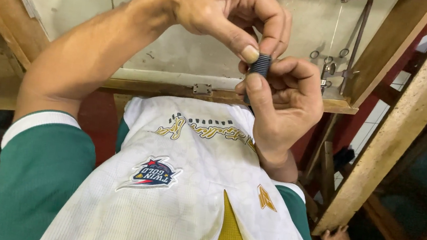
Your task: Using a jeweler's saw to cut individual metal rings from a coiled wire on a workbench bench pin.
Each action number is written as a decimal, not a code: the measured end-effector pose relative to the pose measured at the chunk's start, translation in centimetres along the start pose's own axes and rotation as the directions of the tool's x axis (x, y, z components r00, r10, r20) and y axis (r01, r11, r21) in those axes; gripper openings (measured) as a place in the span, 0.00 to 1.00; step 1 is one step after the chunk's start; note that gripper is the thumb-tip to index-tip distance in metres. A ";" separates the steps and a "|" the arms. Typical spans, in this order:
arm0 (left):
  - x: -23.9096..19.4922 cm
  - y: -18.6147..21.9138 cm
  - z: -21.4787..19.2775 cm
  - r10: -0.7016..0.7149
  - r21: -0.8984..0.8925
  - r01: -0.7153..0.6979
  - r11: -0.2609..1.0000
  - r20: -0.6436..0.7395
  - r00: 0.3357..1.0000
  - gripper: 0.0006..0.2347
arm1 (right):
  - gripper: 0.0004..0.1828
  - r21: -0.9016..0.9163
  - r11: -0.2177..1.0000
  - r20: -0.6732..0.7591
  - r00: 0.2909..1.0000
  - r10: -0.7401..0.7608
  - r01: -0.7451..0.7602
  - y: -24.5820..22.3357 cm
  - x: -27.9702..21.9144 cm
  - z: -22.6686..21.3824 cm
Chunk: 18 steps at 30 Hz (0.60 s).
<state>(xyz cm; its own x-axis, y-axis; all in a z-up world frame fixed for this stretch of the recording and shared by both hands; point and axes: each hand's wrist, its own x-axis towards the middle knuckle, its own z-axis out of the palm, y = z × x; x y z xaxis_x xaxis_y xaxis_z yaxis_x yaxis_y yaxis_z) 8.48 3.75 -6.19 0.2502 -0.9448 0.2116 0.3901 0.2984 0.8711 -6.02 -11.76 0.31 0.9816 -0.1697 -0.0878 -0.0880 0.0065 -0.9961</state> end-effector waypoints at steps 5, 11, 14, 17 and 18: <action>0.1 1.0 0.2 -0.039 -0.042 0.040 0.998 0.009 0.999 0.09 | 0.14 0.002 1.000 -0.009 1.000 -0.012 0.012 0.1 -0.6 -0.2; 0.2 1.0 0.1 -0.027 -0.031 0.027 0.999 0.029 0.999 0.09 | 0.16 0.008 1.000 -0.035 0.999 -0.014 0.014 0.4 -0.7 -0.2; 0.1 1.1 0.2 -0.033 -0.025 0.033 0.999 0.012 0.999 0.10 | 0.16 -0.005 1.000 -0.037 0.999 -0.018 0.018 0.2 -0.7 -0.1; 0.0 1.1 0.2 -0.029 -0.033 0.029 0.999 0.005 1.000 0.09 | 0.16 0.021 1.000 -0.031 0.999 -0.022 0.023 0.2 -0.6 0.0; 0.0 1.0 0.2 -0.030 -0.034 0.030 0.999 0.005 1.000 0.09 | 0.16 0.022 1.000 -0.032 0.999 -0.021 0.022 0.2 -0.6 0.0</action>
<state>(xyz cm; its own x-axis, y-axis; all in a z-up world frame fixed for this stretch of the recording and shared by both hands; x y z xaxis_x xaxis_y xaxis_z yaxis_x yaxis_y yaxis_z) 8.67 4.03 -5.21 0.2337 -0.9541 0.1873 0.4274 0.2738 0.8616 -6.62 -11.71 0.14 0.9774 -0.2009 -0.0662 -0.0626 0.0241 -0.9977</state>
